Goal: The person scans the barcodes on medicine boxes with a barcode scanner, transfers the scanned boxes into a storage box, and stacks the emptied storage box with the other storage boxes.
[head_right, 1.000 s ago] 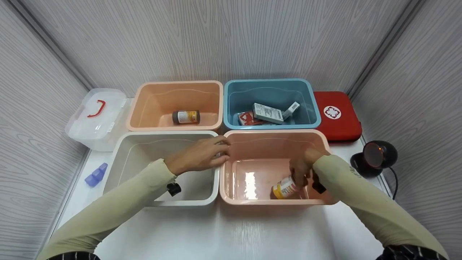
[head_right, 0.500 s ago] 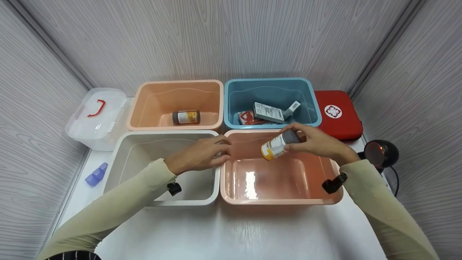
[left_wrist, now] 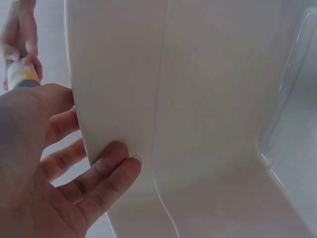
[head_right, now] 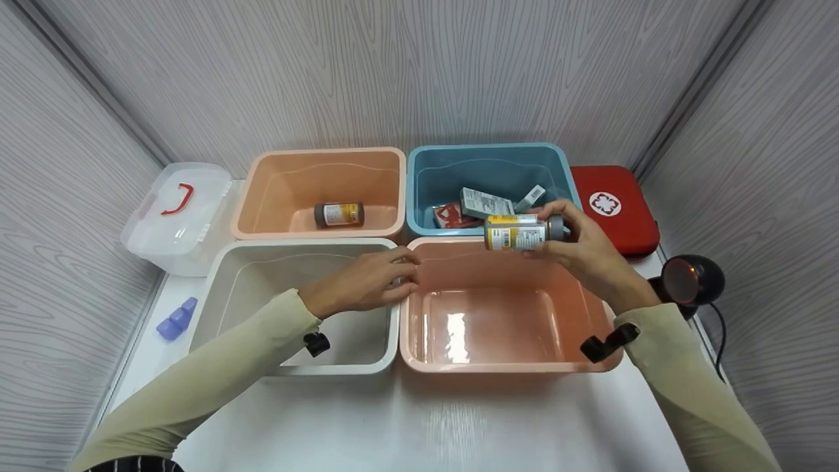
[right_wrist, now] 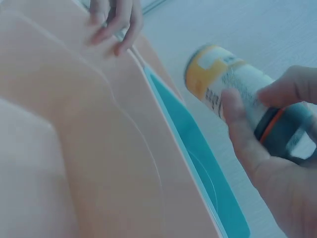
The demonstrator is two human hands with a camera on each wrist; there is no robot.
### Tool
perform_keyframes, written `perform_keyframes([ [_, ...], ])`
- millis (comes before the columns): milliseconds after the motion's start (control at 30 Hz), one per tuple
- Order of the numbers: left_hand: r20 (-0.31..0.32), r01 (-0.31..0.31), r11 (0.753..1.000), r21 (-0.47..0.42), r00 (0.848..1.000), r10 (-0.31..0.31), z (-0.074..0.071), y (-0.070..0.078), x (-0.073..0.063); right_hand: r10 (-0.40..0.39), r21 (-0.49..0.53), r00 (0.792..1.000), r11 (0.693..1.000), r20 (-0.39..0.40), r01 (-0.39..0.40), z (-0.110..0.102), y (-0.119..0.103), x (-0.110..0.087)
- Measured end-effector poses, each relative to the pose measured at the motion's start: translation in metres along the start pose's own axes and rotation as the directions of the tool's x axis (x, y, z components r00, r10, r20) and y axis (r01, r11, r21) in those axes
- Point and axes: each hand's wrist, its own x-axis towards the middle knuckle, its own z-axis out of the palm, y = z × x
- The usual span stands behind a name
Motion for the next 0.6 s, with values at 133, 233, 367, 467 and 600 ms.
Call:
perform_keyframes([
  [133,-0.005,-0.005,1.0,-0.008,1.0,0.005,0.001,0.0,0.0,-0.012,-0.003,0.995,1.0,-0.096,0.011,0.004,0.001,0.001],
  [233,-0.001,-0.01,1.0,-0.018,1.0,0.009,0.001,-0.001,0.001,-0.052,-0.154,0.989,0.988,-0.136,0.03,0.005,0.002,-0.002],
  [367,0.011,-0.002,0.999,-0.034,1.0,0.003,0.001,-0.001,0.001,-0.127,-0.423,0.979,0.905,-0.158,0.049,0.007,0.002,-0.006],
  [467,0.008,0.0,0.999,-0.036,1.0,0.001,0.0,-0.001,0.001,-0.198,-0.487,0.966,0.868,-0.166,0.094,0.008,0.0,-0.007],
  [600,0.005,-0.003,0.999,-0.036,1.0,0.003,0.0,-0.001,0.001,-0.272,-0.456,0.947,0.874,-0.171,0.169,0.007,-0.001,-0.009],
])
